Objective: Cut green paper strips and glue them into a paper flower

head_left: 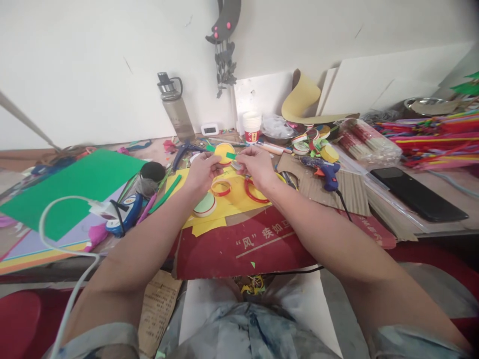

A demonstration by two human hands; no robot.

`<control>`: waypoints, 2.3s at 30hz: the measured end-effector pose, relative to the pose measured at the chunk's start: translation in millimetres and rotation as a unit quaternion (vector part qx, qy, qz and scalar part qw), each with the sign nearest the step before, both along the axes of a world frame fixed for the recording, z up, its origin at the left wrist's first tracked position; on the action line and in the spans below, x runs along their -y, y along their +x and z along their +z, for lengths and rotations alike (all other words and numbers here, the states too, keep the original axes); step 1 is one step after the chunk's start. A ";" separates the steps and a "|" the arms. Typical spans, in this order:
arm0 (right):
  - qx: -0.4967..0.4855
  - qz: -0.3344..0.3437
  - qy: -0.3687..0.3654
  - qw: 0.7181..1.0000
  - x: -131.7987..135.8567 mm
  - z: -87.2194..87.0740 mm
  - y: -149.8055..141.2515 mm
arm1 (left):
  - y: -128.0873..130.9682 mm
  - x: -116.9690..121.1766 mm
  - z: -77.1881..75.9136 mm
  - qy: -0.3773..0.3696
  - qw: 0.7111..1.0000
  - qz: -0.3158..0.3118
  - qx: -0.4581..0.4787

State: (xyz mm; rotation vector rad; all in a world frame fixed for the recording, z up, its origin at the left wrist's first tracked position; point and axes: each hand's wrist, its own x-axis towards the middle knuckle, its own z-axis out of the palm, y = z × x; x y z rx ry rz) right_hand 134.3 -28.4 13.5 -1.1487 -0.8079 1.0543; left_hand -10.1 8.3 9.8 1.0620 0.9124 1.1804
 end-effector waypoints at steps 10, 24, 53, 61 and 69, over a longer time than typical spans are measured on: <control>-0.046 0.051 -0.055 0.996 -6.3 -1.2 10.0 | -3.7 -4.5 0.0 -0.051 0.998 0.021 0.034; 0.015 0.049 -0.003 0.999 -2.0 -10.0 3.2 | -4.3 -3.3 -4.2 0.035 0.998 0.042 -0.017; 0.158 0.106 -0.023 0.981 -8.3 -25.7 10.7 | -23.9 -25.7 -2.2 0.066 0.995 -0.007 -0.079; 0.158 0.152 -0.010 0.976 -3.2 -28.7 5.3 | -13.9 -17.8 -4.2 0.074 0.991 0.018 -0.108; 0.140 0.152 -0.033 0.978 -0.7 -24.5 4.3 | -11.1 -15.2 -3.2 0.074 0.991 0.020 -0.106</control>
